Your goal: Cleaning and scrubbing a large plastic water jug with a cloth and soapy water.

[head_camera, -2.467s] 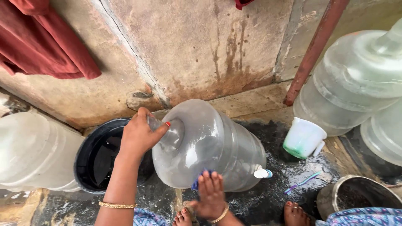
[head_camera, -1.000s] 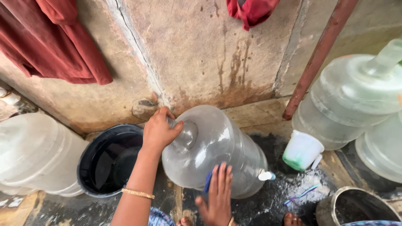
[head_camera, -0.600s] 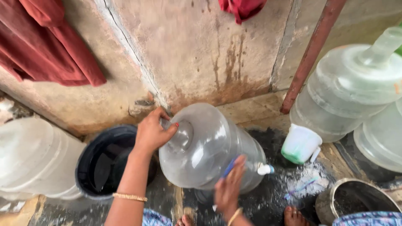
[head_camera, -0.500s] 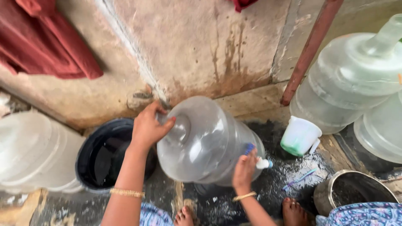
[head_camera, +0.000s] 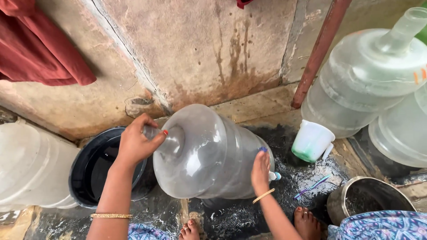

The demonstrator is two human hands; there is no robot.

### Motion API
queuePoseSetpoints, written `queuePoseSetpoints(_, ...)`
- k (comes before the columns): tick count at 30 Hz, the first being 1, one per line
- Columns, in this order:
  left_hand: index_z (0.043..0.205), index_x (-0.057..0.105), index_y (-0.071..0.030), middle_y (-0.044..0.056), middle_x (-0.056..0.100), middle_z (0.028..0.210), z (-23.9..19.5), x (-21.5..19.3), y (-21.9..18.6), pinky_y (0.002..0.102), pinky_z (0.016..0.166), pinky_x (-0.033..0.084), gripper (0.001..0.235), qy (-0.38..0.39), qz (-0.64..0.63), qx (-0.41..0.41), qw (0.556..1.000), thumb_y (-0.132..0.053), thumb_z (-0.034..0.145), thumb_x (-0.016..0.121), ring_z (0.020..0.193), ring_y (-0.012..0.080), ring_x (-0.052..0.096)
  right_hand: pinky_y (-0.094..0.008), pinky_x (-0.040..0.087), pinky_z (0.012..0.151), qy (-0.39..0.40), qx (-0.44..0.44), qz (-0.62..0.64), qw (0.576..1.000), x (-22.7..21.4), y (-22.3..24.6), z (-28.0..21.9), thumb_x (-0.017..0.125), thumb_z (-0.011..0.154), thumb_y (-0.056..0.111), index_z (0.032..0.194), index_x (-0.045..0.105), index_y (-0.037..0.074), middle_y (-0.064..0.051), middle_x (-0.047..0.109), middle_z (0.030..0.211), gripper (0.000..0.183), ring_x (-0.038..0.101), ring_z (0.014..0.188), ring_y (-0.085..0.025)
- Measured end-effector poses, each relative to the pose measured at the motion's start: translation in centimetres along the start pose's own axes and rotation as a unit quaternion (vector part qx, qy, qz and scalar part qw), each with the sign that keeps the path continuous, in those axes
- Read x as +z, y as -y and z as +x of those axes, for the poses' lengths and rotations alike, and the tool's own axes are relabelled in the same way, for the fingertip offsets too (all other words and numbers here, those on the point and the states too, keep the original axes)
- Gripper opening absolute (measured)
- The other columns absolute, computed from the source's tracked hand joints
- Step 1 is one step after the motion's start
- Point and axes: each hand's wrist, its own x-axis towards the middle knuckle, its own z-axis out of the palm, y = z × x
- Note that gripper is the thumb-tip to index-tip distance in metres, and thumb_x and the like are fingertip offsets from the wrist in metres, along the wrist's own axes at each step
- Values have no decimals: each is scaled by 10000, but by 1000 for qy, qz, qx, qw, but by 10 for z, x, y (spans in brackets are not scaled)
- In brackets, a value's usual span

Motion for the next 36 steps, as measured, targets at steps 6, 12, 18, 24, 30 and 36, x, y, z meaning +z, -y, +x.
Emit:
queuePoseSetpoints(6,914,656,-57,95,712,962,-2,-1,7,390,790,535,385,10,-19,83,996,-328,702,827,903,297,695,-449,18,1251,53,-297,36,953,-34,145,-81,60,1046,641,1628,165,11,-217,140,1712,864,68,1577,-350)
queuePoseSetpoints(12,909,651,-57,79,713,956,-5,-5,5,365,788,538,364,11,-36,42,998,-296,701,830,876,269,705,-410,402,1156,156,41,148,976,-55,8,41,214,976,716,1481,453,19,-176,551,1488,893,552,1355,-289)
queuePoseSetpoints(18,920,653,-56,83,706,945,-4,-2,-4,377,780,534,369,4,-31,78,996,-295,702,830,883,281,695,-419,216,1208,64,-170,51,982,-23,74,-33,194,978,724,1568,293,22,-205,346,1582,922,295,1475,-319)
queuePoseSetpoints(24,888,655,-61,81,697,929,-5,-2,-15,388,760,532,369,19,-36,81,996,-322,686,821,859,289,693,-371,93,1269,156,-52,81,983,-33,-7,42,181,975,740,1602,139,10,-156,90,1717,963,89,1590,-263)
queuePoseSetpoints(30,853,693,-105,78,714,957,-3,12,-24,422,779,539,318,-46,19,40,998,-362,701,800,880,311,694,-457,318,1198,181,184,255,932,-93,-90,39,273,1045,603,1532,385,-54,-254,447,1557,825,397,1477,-355)
queuePoseSetpoints(36,929,707,-101,159,741,881,8,17,-37,470,847,550,393,-24,110,-95,989,-454,766,767,915,357,715,-450,418,1117,128,270,364,882,-106,-69,20,347,1048,399,1422,499,89,-135,575,1418,509,528,1302,-252)
